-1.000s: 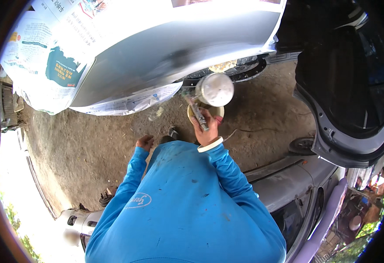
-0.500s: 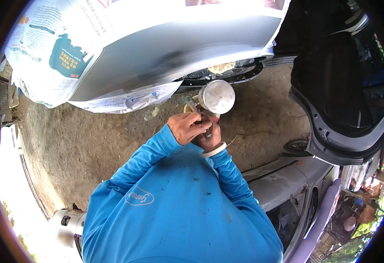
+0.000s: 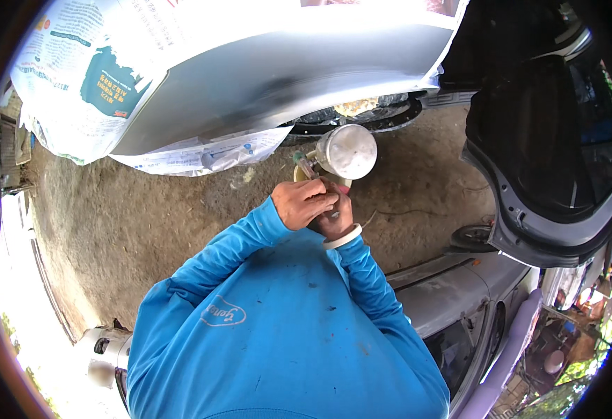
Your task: The person is spray painting a car door and preparing the paint mixture.
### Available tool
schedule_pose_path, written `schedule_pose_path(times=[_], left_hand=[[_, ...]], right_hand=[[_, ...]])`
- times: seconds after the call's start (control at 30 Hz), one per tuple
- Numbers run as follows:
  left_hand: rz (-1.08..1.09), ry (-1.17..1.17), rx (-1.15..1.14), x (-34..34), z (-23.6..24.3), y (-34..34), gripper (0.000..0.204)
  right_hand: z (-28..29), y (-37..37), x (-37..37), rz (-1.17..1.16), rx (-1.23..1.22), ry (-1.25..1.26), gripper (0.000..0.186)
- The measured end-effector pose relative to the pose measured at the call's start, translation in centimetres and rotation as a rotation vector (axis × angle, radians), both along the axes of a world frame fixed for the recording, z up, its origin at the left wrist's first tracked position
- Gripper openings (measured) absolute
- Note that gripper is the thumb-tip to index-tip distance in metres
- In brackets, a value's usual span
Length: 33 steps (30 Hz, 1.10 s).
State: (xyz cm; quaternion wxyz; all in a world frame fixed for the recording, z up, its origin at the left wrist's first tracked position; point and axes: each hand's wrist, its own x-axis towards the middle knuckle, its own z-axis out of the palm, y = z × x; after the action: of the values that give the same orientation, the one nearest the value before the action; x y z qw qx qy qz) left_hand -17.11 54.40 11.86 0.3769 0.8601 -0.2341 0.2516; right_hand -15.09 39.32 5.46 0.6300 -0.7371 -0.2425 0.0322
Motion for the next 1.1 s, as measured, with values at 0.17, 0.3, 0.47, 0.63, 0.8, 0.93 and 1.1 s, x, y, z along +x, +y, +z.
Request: schedule_pose_path(times=[0.17, 0.3, 0.47, 0.63, 0.8, 0.93, 1.1], left_hand=[[0.016, -0.07, -0.082, 0.4, -1.6, 0.4, 0.014], [0.09, 0.024, -0.199, -0.5, -1.3, 0.0, 0.021], [0.122, 0.162, -0.367, -3.9, -2.4, 1.4, 0.031], [0.317, 0.494, -0.388, -8.3, -6.4, 4.5, 0.022], [0.421, 0.483, -0.414, -10.6, -8.0, 6.2, 0.019], [0.493, 0.522, -0.409, -10.7, -9.1, 6.4, 0.017], [0.503, 0.472, -0.416, -9.4, -9.5, 4.8, 0.015]], right_hand=[[0.8, 1.1, 0.4, 0.053, -0.007, 0.015, 0.041], [-1.9, 1.0, 1.2, 0.063, 0.067, 0.118, 0.043], [0.2, 1.0, 3.0, -0.007, -0.159, 0.296, 0.036], [-1.2, -2.6, 6.9, -0.261, -0.057, 0.176, 0.028], [-0.4, -6.1, 11.3, -0.433, 0.054, 0.188, 0.016], [-0.1, -7.7, 13.0, -0.556, 0.117, 0.2, 0.019], [0.7, -8.1, 11.7, -0.346, 0.04, 0.219, 0.017]])
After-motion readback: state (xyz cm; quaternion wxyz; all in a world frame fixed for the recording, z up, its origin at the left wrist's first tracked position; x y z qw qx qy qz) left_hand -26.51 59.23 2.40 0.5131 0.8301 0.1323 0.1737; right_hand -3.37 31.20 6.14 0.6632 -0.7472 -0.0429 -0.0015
